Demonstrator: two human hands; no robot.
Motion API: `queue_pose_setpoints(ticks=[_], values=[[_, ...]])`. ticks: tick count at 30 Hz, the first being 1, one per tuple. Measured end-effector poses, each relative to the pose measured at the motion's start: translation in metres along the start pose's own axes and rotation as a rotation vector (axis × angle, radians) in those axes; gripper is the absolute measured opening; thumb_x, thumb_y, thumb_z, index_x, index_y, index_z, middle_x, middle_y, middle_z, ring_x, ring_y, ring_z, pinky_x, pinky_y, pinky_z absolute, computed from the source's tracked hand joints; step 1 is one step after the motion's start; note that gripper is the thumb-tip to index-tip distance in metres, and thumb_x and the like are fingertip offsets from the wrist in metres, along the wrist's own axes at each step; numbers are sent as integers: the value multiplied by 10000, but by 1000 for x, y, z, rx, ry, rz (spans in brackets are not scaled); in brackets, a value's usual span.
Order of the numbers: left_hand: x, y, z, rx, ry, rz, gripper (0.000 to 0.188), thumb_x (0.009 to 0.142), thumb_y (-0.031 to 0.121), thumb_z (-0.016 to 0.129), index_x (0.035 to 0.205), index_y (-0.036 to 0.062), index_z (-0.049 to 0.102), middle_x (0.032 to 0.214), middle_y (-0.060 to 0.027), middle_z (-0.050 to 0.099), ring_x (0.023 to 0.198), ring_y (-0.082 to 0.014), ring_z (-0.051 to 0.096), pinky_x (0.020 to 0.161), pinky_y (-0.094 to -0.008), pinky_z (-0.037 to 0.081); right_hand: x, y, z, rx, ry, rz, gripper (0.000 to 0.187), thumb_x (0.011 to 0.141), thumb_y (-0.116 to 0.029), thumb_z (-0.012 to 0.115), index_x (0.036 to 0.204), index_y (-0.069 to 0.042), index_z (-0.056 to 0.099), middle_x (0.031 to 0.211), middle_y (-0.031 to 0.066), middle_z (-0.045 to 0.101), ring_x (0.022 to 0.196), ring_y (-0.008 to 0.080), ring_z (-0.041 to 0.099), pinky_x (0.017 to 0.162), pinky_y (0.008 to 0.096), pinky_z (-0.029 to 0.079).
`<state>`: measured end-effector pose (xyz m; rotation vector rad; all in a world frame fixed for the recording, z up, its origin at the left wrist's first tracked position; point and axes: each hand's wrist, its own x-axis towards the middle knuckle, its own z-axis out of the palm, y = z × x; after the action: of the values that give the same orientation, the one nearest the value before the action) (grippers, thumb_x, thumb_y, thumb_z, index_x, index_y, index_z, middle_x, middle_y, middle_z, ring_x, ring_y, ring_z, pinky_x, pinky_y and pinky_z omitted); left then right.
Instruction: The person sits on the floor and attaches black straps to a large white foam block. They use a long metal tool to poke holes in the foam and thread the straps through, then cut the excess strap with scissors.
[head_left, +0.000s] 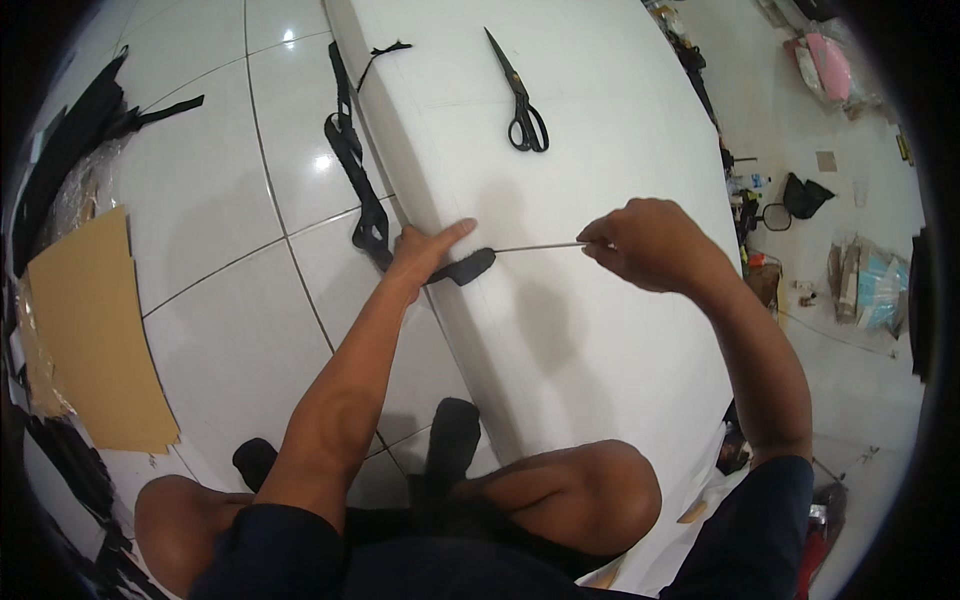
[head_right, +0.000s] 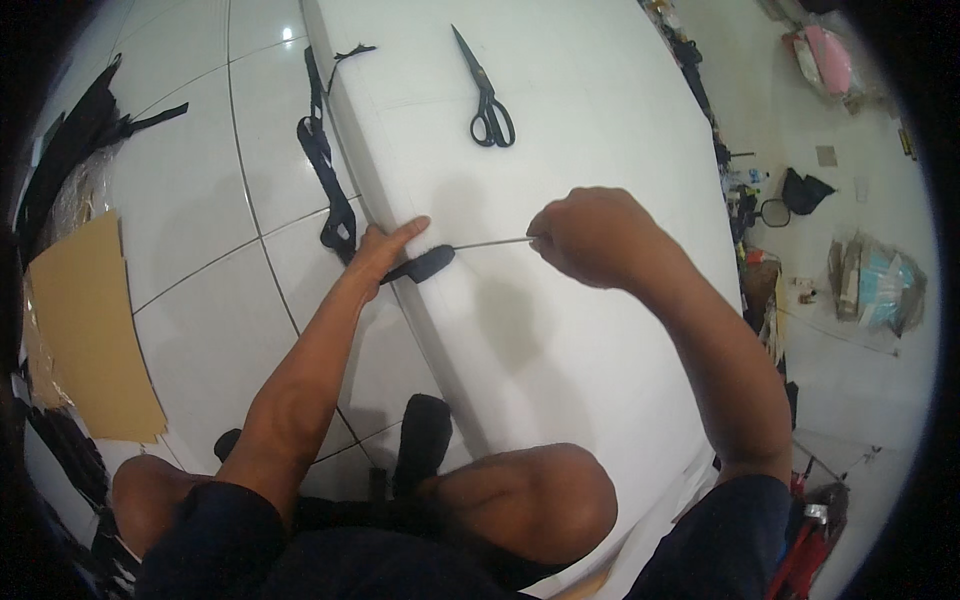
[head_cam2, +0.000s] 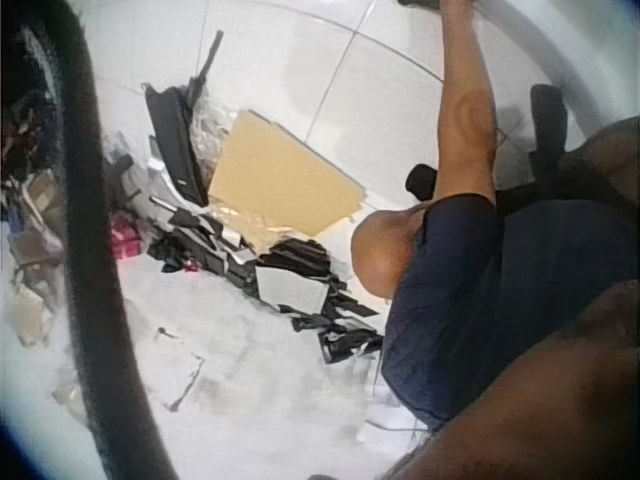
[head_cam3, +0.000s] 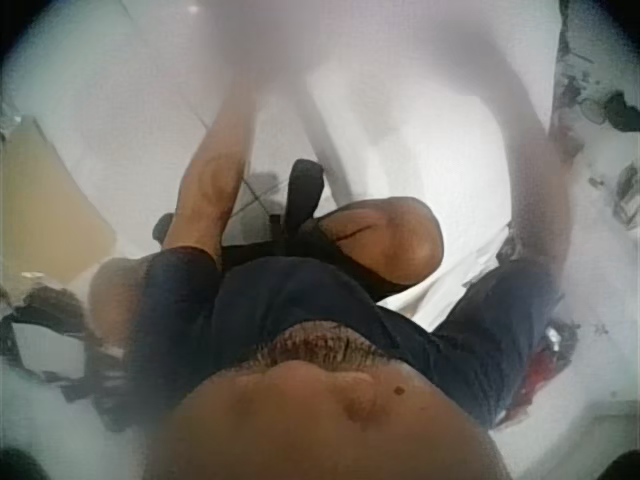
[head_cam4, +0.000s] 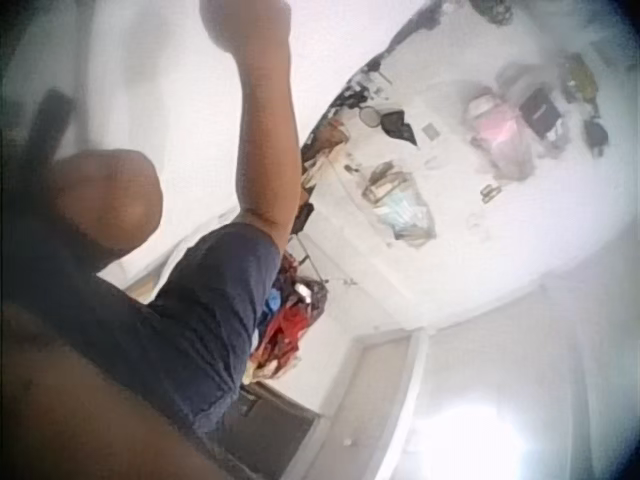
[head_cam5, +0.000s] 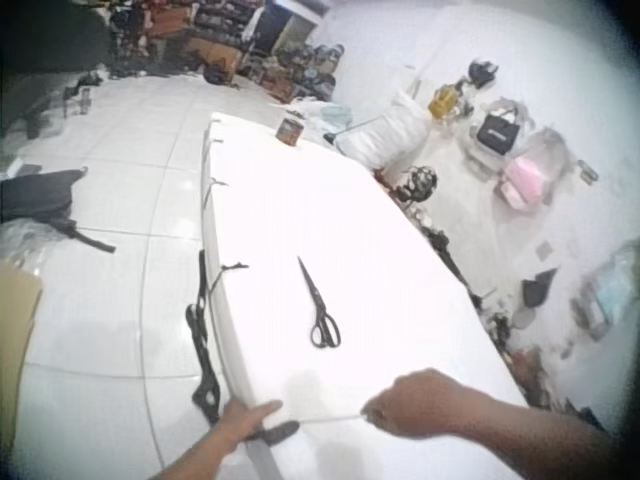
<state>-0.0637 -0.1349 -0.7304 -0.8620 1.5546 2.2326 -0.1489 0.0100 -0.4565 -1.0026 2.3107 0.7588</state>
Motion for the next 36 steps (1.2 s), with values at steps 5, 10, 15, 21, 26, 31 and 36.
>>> queue_pose_setpoints(ticks=[5,10,15,21,26,31,36], values=[[-7,9,3,-92,-15,99,1151,669,528,820,1399,-170,267,1312,-290,507,1157,-368,575,1011,-382,457,3,-2,-5,-23,64,-49,214,918,-254,600,1003,-139,759,859,68,739,850,268,688,787,402,536],[-23,27,18,-179,-68,77,1217,694,557,790,1456,-129,133,1451,-317,315,1351,-388,373,1106,-469,346,7,-1,-5,-42,48,-36,234,923,-291,596,981,-140,765,855,67,739,840,271,688,782,407,537],[-5,-9,14,-264,-88,18,1285,680,581,795,1504,-54,39,1504,-299,245,1377,-410,323,1131,-530,285,0,3,-4,-57,8,-50,248,929,-324,595,1028,-160,753,861,77,736,810,286,689,747,419,544],[-8,-19,19,-291,18,-33,1264,691,573,788,1528,25,15,1517,-244,261,1382,-402,312,1124,-547,289,-13,-1,-16,-109,16,-163,238,916,-320,616,915,-108,725,830,122,705,847,311,690,730,436,547],[5,-30,18,-437,25,-48,1258,710,498,812,1508,-6,-19,1509,-251,257,1406,-407,270,1149,-522,266,-45,-3,-64,-152,9,-149,241,904,-318,637,893,-91,719,821,138,701,836,325,689,740,434,539],[13,-39,6,-354,-30,9,1129,796,492,747,1516,16,20,1521,-234,245,1412,-379,267,1154,-490,262,-129,1,-137,-250,53,-33,240,918,-351,633,1033,-174,748,859,80,736,797,250,710,737,376,550],[36,-57,-24,-766,-323,40,727,944,408,556,1505,80,229,1505,-157,335,1378,-306,350,1143,-482,294,-169,41,-95,400,338,260,242,877,-228,708,1058,-69,734,777,106,713,637,180,668,679,308,520]])
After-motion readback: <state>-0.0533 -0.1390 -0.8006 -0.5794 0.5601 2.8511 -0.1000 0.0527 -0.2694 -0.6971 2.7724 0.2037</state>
